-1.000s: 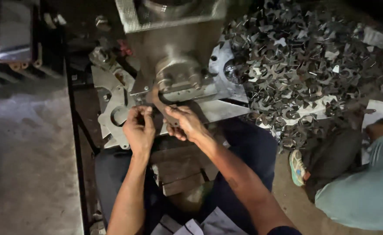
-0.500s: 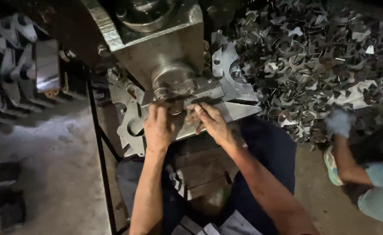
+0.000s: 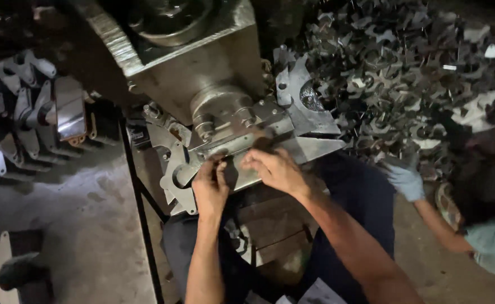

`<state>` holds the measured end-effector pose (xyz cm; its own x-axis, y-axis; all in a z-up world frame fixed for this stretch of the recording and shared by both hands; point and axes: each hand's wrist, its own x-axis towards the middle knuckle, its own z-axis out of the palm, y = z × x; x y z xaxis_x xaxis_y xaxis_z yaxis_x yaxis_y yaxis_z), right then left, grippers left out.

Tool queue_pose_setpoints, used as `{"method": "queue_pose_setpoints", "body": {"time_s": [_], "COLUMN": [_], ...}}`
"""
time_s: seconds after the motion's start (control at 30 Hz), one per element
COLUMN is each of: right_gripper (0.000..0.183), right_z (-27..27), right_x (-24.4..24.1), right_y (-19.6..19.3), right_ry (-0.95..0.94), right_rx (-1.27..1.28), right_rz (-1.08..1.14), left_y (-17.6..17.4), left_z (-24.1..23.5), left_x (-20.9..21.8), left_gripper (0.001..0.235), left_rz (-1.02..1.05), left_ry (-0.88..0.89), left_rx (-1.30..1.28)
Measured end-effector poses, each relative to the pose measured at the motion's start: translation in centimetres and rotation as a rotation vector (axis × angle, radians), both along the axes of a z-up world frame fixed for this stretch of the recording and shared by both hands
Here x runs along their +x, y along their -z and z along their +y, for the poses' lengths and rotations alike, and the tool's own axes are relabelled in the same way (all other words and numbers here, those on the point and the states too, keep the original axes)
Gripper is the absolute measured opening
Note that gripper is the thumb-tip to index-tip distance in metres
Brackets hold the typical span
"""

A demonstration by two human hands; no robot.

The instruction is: Operating a manual press machine to form or punch metal plates.

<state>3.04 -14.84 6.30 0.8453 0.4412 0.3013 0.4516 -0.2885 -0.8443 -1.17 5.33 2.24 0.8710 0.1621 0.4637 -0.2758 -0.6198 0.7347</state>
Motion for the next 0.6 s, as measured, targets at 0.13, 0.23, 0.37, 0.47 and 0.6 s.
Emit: {"method": "queue_pose_setpoints", "body": {"time_s": [0.13, 0.23, 0.37, 0.47, 0.6], "right_gripper": [0.033, 0.034, 0.031, 0.027, 0.030], "right_z": [-0.5, -0.1, -0.2, -0.2, 0.1], "right_x": [2.7, 3.0, 2.8, 2.8, 3.6], "right_y": [2.1, 3.3, 3.3, 3.2, 6.0], "right_ry": [-0.097, -0.071, -0.076, -0.030, -0.004], "right_rx": [0.120, 0.119, 0.130, 0.081, -0.404], "right_rz": [-0.094, -0.095, -0.182, -0.281, -0.566], "left_y": [-1.1, -1.9, -1.8, -0.7, 9.1], "left_z": [1.6, 3.5, 5.9, 8.8, 17.2], "left_x": [-0.7, -1.2, -1.7, -2.2, -2.8], "left_gripper": [0.016, 0.012, 0.013, 0.027, 0.061], "left_rz": [0.114, 0.146, 0.130, 0.100, 0.391], "left_ry": [-0.080, -0.131, -0.325, -0.508, -0.621], "left_rx": [-0.034, -0.072, -0.095, 0.299, 0.599]}}
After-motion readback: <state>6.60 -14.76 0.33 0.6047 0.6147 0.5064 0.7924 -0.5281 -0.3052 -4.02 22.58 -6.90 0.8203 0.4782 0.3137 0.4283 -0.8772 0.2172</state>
